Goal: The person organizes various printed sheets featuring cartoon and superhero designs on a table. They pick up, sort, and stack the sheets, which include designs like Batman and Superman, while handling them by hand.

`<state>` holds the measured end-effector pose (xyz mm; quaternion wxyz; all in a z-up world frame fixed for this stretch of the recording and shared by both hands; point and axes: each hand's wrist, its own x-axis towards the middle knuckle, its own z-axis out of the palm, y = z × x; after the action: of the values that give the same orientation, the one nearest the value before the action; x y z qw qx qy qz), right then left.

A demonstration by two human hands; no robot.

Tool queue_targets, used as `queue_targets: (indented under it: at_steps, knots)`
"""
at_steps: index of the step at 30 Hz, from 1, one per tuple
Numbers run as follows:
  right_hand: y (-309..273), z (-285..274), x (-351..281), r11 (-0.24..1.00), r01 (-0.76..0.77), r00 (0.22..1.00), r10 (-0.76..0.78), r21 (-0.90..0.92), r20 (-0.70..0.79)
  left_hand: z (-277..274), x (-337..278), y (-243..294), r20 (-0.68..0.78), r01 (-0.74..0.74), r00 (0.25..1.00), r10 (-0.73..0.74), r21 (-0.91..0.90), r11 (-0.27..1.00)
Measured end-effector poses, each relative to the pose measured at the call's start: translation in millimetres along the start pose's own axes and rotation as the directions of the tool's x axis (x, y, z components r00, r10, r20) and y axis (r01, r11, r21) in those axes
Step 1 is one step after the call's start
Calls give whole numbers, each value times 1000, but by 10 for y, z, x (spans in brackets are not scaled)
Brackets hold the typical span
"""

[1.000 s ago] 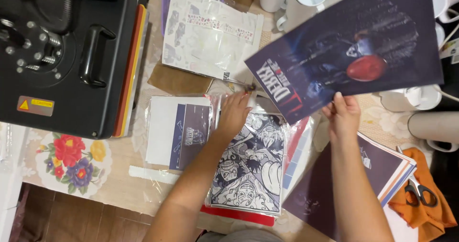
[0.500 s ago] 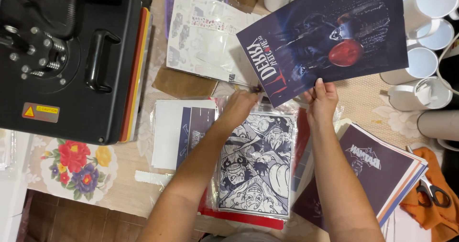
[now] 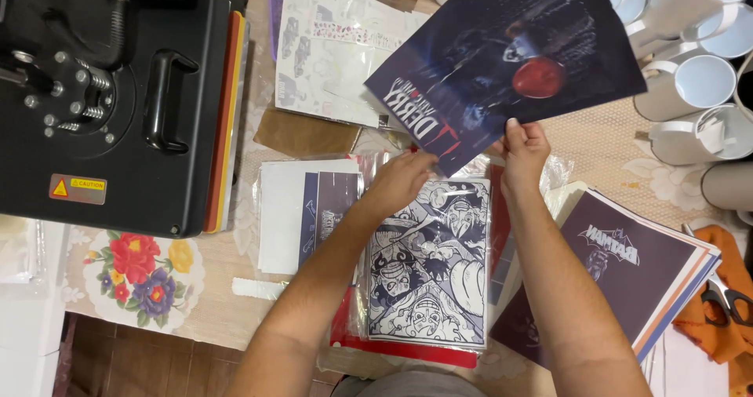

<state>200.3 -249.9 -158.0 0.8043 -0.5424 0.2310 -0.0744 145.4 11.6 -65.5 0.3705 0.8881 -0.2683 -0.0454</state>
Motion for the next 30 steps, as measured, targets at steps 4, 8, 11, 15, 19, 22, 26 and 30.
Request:
queue_targets:
  at_steps: [4,8,11,15,19,22,26,30]
  knots:
    - [-96,133,5,998,61,997,-61,-9,-37,-95,31,212,122,89,990,-73,-136,987]
    - [-191,321,-129,999,38,997,-35,-39,65,55,53,208,129,163,983,-134,-250,954]
    - [5,186,-70,997,-4,991,13,-71,137,-77,58,295,68,191,982,-179,-336,922]
    - [-259,88,-152,980,7,973,39,-200,226,-308,-20,381,182,232,964,-192,-235,944]
    - [-110,-193,174,953,35,964,48,-301,262,-444,-110,209,319,175,924,-209,134,976]
    - [-40,-239,313,937,39,955,67,-347,289,-480,-155,76,341,127,915,-215,262,956]
    - [-321,-58,246,931,63,948,57,-359,314,-413,-197,-238,358,-59,919,-167,543,837]
    - [-359,-87,338,927,67,950,53,-370,306,-452,-233,-396,302,-43,937,-178,604,796]
